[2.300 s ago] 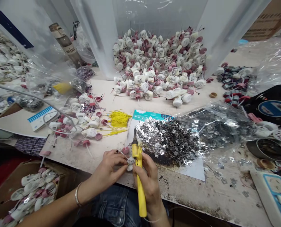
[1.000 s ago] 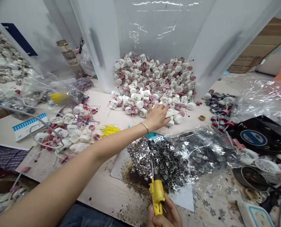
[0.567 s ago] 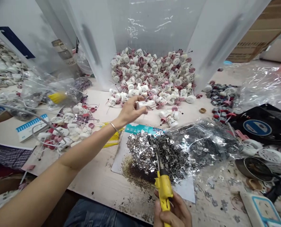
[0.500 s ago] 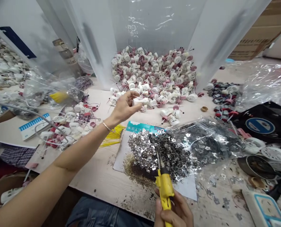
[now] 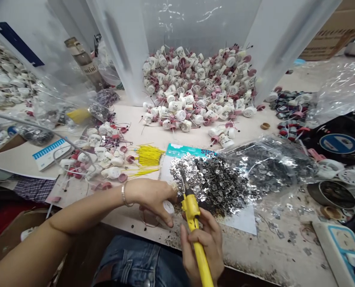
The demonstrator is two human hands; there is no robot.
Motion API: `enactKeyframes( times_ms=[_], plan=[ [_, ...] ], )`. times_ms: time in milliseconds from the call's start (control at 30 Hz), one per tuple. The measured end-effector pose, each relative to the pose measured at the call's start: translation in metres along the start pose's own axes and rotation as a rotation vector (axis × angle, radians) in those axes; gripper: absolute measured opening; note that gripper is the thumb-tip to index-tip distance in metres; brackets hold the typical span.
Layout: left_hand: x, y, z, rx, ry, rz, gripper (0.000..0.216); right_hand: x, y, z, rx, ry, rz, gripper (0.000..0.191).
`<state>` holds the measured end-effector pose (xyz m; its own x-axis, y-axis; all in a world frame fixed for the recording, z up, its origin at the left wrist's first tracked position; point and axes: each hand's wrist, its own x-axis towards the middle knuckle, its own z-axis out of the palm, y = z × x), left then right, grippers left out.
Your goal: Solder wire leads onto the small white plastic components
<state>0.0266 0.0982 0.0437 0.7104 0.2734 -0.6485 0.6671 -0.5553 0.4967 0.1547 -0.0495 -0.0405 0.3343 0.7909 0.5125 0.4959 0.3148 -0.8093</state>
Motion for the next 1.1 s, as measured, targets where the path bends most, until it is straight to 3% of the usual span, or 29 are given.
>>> enactKeyframes(
  times_ms=[167,267,400,500,600,700,800,933,1033,1100],
  plan=[
    [-0.028,-0.016,0.021,-0.091,0.393,-0.042,0.027,0.009,0.006,0.017,-0.023,-0.279,-0.180,0.016],
    [-0.032,-0.022,0.038,-0.282,0.502,-0.024,0.023,0.018,0.011,0.025,-0.016,-0.348,-0.225,0.016],
    [-0.027,-0.023,0.059,-0.636,0.566,0.156,0.045,0.025,0.016,0.026,0.005,-0.389,-0.149,0.014],
    [-0.027,-0.022,0.067,-0.690,0.560,0.162,0.065,0.024,0.015,0.022,0.026,-0.401,-0.090,0.016],
    [-0.030,-0.020,0.072,-0.733,0.503,0.143,0.095,0.018,0.008,0.017,0.038,-0.261,0.007,0.022],
    [-0.032,-0.017,0.077,-1.014,0.410,0.197,0.118,0.013,-0.002,0.015,0.152,-0.126,0.169,0.029],
    [-0.031,-0.018,0.082,-1.272,0.245,0.188,0.095,0.010,-0.008,0.015,0.221,-0.056,0.220,0.031],
    [-0.031,-0.033,0.085,-1.422,-0.063,0.024,0.054,0.010,0.003,0.018,0.059,-0.058,0.034,0.027],
    [-0.039,-0.046,0.082,-1.396,-0.064,-0.105,0.050,0.009,0.017,0.020,-0.036,-0.165,-0.136,0.020],
    [-0.051,-0.050,0.077,-1.240,0.061,-0.180,0.051,0.009,0.021,0.017,-0.087,-0.219,-0.208,0.018]
  ],
)
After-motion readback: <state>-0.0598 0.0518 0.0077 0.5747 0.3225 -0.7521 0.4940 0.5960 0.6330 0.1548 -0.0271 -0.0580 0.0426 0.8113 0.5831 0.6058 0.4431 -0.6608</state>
